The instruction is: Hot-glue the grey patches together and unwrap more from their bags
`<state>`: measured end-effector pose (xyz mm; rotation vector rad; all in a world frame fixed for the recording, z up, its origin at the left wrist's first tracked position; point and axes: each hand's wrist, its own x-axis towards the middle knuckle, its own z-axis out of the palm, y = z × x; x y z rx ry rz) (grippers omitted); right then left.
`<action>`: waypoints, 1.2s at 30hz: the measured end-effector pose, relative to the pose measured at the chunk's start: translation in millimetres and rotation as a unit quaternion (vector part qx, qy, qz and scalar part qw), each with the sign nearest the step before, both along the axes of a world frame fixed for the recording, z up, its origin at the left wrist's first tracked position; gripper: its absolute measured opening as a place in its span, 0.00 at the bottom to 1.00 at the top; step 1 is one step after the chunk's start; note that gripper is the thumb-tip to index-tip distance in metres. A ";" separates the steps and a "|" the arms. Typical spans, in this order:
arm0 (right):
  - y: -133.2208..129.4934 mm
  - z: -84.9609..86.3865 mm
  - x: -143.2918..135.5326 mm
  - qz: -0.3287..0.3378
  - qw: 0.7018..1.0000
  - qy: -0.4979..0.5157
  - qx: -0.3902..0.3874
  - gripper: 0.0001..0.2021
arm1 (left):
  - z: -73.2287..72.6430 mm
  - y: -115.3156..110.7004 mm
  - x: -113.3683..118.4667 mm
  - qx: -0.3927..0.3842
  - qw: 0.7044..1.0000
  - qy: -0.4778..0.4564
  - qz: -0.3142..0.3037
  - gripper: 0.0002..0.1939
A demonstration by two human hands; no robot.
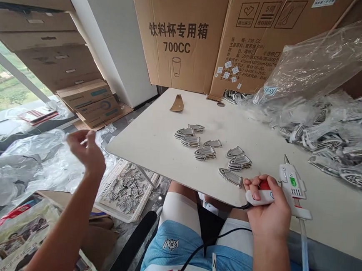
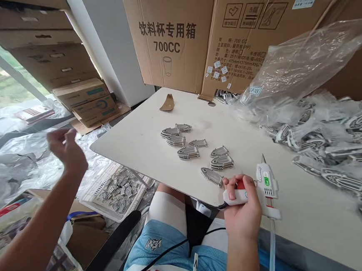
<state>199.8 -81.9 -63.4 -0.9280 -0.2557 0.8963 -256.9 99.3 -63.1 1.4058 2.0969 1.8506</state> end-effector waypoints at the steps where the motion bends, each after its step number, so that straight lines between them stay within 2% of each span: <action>1: 0.2 -0.6 0.2 -0.001 1.000 0.001 0.000 0.08 | 11.8 2.4 26.3 0.026 0.999 0.002 -0.046 0.10; 3: 0.6 -1.7 0.6 -0.002 1.000 0.000 0.002 0.08 | 33.6 4.1 78.9 -0.022 0.972 0.021 -0.235 0.14; 4: 0.8 -2.1 0.8 -0.002 1.000 -0.001 0.003 0.09 | 42.7 4.2 102.9 -0.063 0.939 0.039 -0.335 0.17; 5: 0.8 -2.5 0.8 0.000 1.000 -0.002 0.004 0.09 | 50.0 4.5 124.1 -0.095 0.903 0.081 -0.411 0.22; 6: 0.7 -2.7 0.7 0.004 1.000 -0.002 0.005 0.09 | 55.5 5.4 142.1 -0.122 0.864 0.147 -0.465 0.26; 8: 0.2 -2.8 0.4 0.009 1.000 0.000 0.007 0.09 | 60.9 10.3 169.0 -0.186 0.792 0.270 -0.514 0.36; 11: -0.7 -3.0 -0.3 0.012 1.000 0.005 0.007 0.09 | 59.5 24.8 192.1 -0.272 0.730 0.369 -0.507 0.51; 14: -0.7 -3.7 -0.1 0.017 1.000 0.006 0.009 0.10 | 56.7 41.8 205.4 -0.319 0.700 0.402 -0.496 0.58; 20: 0.9 -4.3 0.8 0.015 1.000 0.009 0.014 0.09 | 63.3 56.7 220.7 -0.355 0.689 0.441 -0.453 0.54; 25: 0.8 -2.6 0.0 0.024 0.999 0.010 0.025 0.09 | 71.7 52.5 220.9 -0.362 0.677 0.458 -0.449 0.44; 33: 1.9 -2.1 -0.1 0.025 0.999 0.015 0.028 0.09 | 82.8 39.4 212.6 -0.414 0.643 0.486 -0.423 0.50; 36: 2.3 -2.2 -0.4 0.023 0.999 0.022 0.029 0.08 | 83.4 40.6 217.1 -0.399 0.623 0.515 -0.433 0.43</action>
